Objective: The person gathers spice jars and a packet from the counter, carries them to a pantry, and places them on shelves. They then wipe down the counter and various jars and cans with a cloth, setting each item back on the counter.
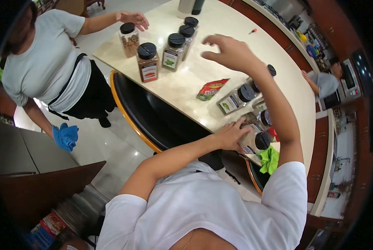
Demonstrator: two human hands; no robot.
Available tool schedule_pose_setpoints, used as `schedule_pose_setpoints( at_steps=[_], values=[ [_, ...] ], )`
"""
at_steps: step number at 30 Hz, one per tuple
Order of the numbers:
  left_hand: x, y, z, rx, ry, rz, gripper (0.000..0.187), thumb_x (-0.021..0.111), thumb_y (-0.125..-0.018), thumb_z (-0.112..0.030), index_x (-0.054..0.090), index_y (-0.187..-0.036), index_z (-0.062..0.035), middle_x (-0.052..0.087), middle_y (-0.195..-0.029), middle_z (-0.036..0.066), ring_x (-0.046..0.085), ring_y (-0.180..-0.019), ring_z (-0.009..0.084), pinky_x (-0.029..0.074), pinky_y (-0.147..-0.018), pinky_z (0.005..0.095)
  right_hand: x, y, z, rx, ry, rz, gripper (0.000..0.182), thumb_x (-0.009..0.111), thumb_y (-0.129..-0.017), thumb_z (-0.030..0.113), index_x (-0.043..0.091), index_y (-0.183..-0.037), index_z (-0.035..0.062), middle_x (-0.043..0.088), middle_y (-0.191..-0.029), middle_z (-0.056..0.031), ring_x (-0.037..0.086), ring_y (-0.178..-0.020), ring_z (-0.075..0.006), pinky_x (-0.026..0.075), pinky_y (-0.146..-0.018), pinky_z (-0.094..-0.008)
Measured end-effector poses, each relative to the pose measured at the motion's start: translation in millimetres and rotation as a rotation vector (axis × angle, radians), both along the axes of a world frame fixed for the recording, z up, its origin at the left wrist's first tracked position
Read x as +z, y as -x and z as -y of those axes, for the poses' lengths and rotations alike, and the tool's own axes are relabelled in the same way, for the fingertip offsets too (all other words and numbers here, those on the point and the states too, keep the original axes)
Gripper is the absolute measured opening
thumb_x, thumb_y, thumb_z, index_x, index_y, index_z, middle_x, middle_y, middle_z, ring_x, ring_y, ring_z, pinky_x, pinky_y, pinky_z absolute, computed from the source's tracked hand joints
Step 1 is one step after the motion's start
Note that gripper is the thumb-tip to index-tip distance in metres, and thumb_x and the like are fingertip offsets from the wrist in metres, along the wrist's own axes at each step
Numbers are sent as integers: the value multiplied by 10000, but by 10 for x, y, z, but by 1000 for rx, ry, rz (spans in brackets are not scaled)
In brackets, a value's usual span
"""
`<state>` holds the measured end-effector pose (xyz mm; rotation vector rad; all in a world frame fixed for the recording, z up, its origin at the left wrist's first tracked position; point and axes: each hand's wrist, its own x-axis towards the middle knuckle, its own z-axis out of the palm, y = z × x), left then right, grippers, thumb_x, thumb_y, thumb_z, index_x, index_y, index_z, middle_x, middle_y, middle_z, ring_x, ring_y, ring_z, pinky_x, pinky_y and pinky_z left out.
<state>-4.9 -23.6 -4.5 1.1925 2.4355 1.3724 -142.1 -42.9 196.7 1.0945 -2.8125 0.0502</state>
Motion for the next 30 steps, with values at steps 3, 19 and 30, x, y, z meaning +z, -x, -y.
schedule_pose_setpoints(
  at_steps=[3,19,30],
  values=[
    [27,16,14,2,18,-30,864,798,-599,-376,356,-1308,-157,233,-1374,263,446,-1119,474,407,-932,466,224,-272,-556,-191,-14,100,388,593,-805,407,617,-1055,110,659,-919,-70,635,-812,-239,490,-691,-354],
    [105,-13,13,-10,45,-54,916,764,-618,-450,352,-1312,-18,263,-1379,210,423,-1169,426,392,-952,444,-565,-757,-1486,-96,142,19,537,709,-699,159,508,-1197,165,496,-1071,-102,551,-1001,-277,493,-768,-384],
    [98,-33,4,-20,-12,6,804,791,-640,-325,395,-1277,-37,393,-1304,219,453,-1134,406,399,-924,445,-796,-1149,-1195,-101,209,-42,417,704,-688,143,458,-1016,69,439,-1072,-138,580,-841,-302,514,-651,-369]
  ],
)
